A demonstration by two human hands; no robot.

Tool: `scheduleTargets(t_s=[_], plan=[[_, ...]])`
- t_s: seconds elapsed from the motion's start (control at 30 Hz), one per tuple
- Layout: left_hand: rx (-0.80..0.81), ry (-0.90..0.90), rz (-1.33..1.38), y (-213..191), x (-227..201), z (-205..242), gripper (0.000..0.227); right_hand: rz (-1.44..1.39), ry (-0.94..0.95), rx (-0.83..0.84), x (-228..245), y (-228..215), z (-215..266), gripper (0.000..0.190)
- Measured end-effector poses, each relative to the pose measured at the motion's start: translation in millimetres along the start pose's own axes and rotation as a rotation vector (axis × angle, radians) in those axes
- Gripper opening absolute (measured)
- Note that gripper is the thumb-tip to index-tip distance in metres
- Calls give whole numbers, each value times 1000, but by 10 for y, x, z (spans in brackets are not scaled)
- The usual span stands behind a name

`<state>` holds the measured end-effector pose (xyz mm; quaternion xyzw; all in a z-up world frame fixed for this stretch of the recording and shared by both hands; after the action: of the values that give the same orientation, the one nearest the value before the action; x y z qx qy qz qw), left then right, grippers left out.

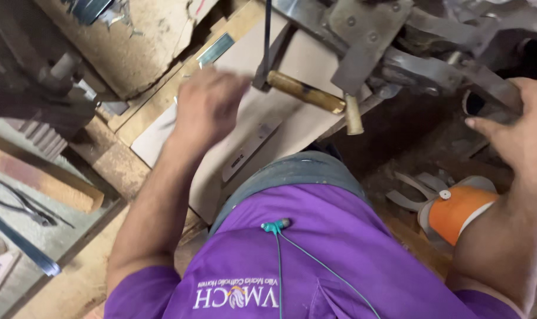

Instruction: The person uses a manual guillotine shear to cut a long metal strip into smaller segments. They repeatedly position the strip against a guide, pull the lever to cut, and remove the finished pieces. The person occasionally uses a hammer to adjust the metal strip or the machine components.

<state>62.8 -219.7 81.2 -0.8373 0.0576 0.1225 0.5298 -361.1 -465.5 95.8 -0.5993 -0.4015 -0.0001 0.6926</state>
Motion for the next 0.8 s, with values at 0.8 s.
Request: scheduleTargets(t_s=[0.8], plan=[[115,-64,66,1004,237,-1551,27,812,452,273,-347,-531,-98,28]])
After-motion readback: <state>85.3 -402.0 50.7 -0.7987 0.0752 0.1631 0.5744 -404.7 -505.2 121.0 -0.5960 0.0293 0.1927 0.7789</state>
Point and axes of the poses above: each hand's wrist, its own z-axis away from the middle knuckle, its own y-axis out of the palm, x = y × z, the point moved 7 cm from there along -z, towards the middle knuckle, and after that the axes turned 15 degrees about -z, right-handed, at the moved point
